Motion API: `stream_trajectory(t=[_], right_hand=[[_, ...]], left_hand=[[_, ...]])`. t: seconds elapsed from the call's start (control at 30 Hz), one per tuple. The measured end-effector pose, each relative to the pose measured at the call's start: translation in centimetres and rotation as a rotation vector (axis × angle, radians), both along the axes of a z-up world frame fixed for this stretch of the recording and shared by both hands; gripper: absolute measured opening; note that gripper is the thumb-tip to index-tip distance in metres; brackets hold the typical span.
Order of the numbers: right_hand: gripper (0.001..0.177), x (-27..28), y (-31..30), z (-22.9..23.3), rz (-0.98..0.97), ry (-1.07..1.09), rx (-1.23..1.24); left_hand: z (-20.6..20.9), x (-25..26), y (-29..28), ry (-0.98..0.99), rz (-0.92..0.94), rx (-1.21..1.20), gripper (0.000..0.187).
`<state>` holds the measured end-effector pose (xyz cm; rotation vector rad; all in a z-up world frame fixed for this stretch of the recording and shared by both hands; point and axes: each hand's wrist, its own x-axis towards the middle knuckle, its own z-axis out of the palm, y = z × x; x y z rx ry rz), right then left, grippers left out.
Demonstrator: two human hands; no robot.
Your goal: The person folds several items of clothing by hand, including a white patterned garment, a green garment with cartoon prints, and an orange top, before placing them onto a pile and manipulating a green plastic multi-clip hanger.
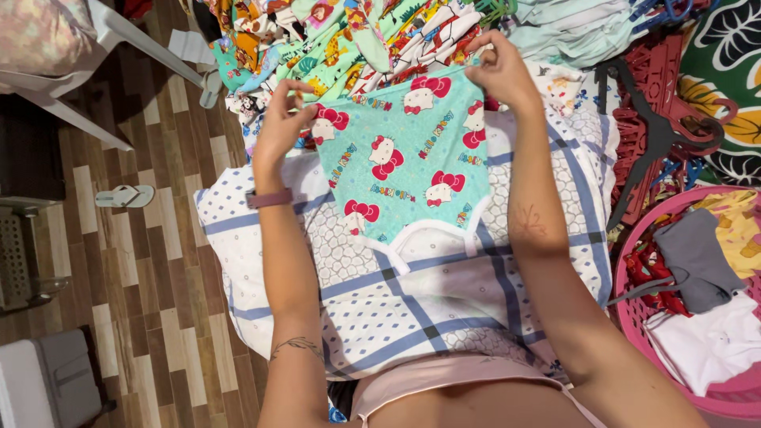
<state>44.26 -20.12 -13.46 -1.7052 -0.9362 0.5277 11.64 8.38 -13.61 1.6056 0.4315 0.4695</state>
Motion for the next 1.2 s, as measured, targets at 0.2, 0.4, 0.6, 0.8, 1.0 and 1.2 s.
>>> stream_trajectory(t=[0.2, 0.4, 0.6, 0.8, 1.0, 1.2], right_hand=[[0.032, -5.5, 3.2, 1.0, -0.126, 0.08, 0.348], [0.029, -12.1, 5.6, 1.9, 0.072, 0.156, 0.282], [0.024, -12.0, 5.9, 0.4, 0.258, 0.476, 0.243], [0.021, -10.2, 5.3, 0.1, 0.335, 0.551, 0.175], [0.041, -12.3, 4.7, 4.6, 0.403, -0.221, 0.475], [0.056, -11.5, 4.4, 3.8, 0.435, -0.286, 0.326]], left_hand=[[-1.2, 3.0, -3.6, -0.078, 0.052, 0.145, 0.015], [1.2, 4.9, -10.2, -0.225, 0.066, 0.31, 0.018], [3.7, 4.7, -12.0, -0.096, 0.133, 0.495, 0.034], [4.8, 4.7, -11.9, 0.022, 0.114, 0.422, 0.042], [5.0, 4.1, -11.3, -0.222, -0.026, 0.57, 0.027], [5.8, 2.5, -11.4, -0.417, -0.21, 0.184, 0.026]])
